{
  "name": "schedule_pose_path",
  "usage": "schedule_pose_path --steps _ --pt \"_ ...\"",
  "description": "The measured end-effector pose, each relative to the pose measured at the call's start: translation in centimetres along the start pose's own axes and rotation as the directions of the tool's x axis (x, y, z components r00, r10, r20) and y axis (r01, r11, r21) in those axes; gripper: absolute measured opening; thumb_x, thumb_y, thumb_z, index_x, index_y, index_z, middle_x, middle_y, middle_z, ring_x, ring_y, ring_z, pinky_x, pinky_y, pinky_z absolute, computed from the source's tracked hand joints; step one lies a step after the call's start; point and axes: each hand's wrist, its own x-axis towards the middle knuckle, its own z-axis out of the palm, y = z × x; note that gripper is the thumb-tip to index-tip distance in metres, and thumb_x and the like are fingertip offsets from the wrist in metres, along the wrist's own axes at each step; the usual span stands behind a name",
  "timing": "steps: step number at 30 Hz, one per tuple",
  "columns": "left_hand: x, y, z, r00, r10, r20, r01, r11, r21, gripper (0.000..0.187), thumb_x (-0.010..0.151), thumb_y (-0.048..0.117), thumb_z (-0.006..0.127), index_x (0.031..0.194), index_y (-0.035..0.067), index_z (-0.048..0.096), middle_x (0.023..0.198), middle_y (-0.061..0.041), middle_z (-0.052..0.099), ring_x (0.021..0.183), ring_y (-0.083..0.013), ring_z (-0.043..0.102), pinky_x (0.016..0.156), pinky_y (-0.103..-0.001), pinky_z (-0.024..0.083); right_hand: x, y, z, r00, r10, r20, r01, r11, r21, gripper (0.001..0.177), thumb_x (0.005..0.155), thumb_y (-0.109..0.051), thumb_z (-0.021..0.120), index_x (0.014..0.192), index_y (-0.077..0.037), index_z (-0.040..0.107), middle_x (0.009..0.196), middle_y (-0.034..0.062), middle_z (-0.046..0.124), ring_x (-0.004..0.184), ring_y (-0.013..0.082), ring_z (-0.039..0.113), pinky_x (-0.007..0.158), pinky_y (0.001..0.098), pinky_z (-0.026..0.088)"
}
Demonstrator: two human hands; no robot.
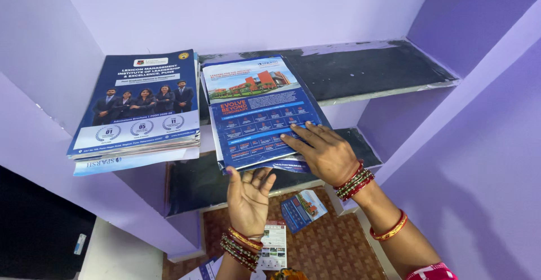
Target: The person gathers various educational brochures and papers from the floor, organizes them into stacks, and places the stacks onto a shelf.
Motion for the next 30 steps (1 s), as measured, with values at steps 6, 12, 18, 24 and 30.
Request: schedule_pose_path --steps 6,12,18,24,30 --pt "1.3 -1.5 -1.4 0.996 -0.070 0.051 0.062 0.988 0.140 0.027 0.105 0.023 0.066 0.115 -0.002 0.063 0.110 -0.011 0.066 0.099 -0.0197 0.067 0.094 -0.044 0.061 0.3 -0.2 -0.6 0.999 0.001 0.033 -0.001 1.000 0.001 0.052 0.084 -0.017 0.071 0.136 -0.023 0.065 0.138 0.0074 0.066 0.123 0.0305 0.065 0.100 0.0453 0.054" --pt "1.1 -0.6 0.7 0.996 -0.093 0.003 0.091 0.983 0.161 0.030 0.098 0.024 0.064 0.115 0.000 0.064 0.114 -0.011 0.070 0.102 -0.0206 0.070 0.091 -0.041 0.061 0.8 -0.8 -0.5 0.996 -0.013 0.087 0.016 0.999 -0.034 0.060 0.080 -0.014 0.070 0.139 -0.018 0.061 0.142 0.0108 0.059 0.127 0.0356 0.057 0.104 0.0497 0.048" --pt "0.9 -0.3 0.3 0.995 -0.089 0.043 0.080 0.981 0.179 0.023 0.094 0.011 0.067 0.114 0.001 0.065 0.113 -0.010 0.070 0.102 -0.0209 0.069 0.093 -0.045 0.061 1.1 -1.0 -0.5 0.991 -0.011 0.137 0.032 0.987 -0.155 0.067 0.080 -0.012 0.068 0.145 -0.019 0.055 0.151 0.0109 0.054 0.132 0.0356 0.054 0.107 0.0508 0.046" --pt "1.5 -0.3 -0.9 0.990 -0.127 0.056 0.112 0.969 0.220 0.017 0.090 0.002 0.065 0.106 -0.003 0.069 0.109 -0.013 0.073 0.101 -0.0222 0.072 0.092 -0.048 0.061 1.0 -1.1 -0.7 0.973 0.005 0.230 0.012 0.997 -0.070 0.078 0.075 -0.016 0.065 0.151 -0.016 0.047 0.155 0.0168 0.045 0.138 0.0421 0.044 0.111 0.0574 0.038" --pt "2.2 -0.5 -1.9 0.995 -0.101 -0.022 0.103 0.948 0.303 0.017 0.093 0.003 0.064 0.108 -0.002 0.068 0.111 -0.011 0.071 0.101 -0.0210 0.069 0.089 -0.049 0.057 0.8 -0.9 -0.6 0.963 0.020 0.269 -0.018 1.000 -0.009 0.078 0.072 -0.020 0.066 0.147 -0.016 0.048 0.150 0.0189 0.045 0.135 0.0442 0.044 0.107 0.0604 0.036"
